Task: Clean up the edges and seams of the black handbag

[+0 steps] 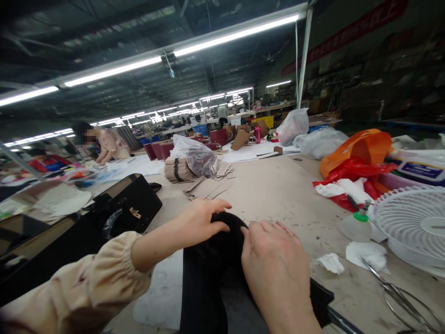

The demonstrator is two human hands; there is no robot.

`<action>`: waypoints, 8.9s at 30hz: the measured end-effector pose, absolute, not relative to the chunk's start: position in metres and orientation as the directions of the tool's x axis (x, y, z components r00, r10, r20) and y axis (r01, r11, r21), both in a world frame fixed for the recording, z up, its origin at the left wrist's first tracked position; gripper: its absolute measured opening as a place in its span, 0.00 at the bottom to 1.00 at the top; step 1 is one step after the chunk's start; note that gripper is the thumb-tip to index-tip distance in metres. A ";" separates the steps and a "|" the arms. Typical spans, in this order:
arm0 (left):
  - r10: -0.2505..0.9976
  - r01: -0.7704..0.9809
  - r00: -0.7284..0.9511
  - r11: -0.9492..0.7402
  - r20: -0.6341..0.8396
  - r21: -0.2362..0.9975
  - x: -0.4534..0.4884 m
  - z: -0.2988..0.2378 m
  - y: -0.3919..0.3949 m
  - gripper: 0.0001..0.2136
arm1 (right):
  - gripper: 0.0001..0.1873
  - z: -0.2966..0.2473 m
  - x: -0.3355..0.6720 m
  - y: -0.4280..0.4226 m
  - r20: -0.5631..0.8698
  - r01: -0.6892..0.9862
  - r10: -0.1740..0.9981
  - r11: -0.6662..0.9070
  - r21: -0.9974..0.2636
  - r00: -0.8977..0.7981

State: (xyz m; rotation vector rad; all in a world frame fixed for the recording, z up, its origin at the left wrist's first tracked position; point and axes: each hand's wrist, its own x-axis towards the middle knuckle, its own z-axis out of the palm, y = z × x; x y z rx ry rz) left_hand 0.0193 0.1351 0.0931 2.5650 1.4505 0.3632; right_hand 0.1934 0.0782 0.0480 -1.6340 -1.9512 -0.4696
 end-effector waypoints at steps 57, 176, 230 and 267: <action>0.908 0.907 0.419 -0.418 -0.008 -0.045 0.021 0.091 0.134 0.17 | 0.12 0.038 0.186 0.094 0.581 0.983 0.811 0.153 -0.097 -0.069; 0.865 0.790 0.296 -0.460 0.406 0.406 0.004 0.072 0.105 0.09 | 0.09 0.062 0.186 0.103 0.363 0.914 0.905 0.322 -0.247 -0.220; 0.930 0.823 0.227 -0.342 0.289 0.453 0.009 0.062 0.119 0.07 | 0.09 0.069 0.175 0.110 0.357 0.887 0.866 0.429 -0.171 -0.350; 0.949 0.759 0.181 -0.301 0.257 0.577 -0.002 0.059 0.124 0.10 | 0.10 0.061 0.179 0.115 0.335 0.916 0.896 0.361 -0.172 -0.291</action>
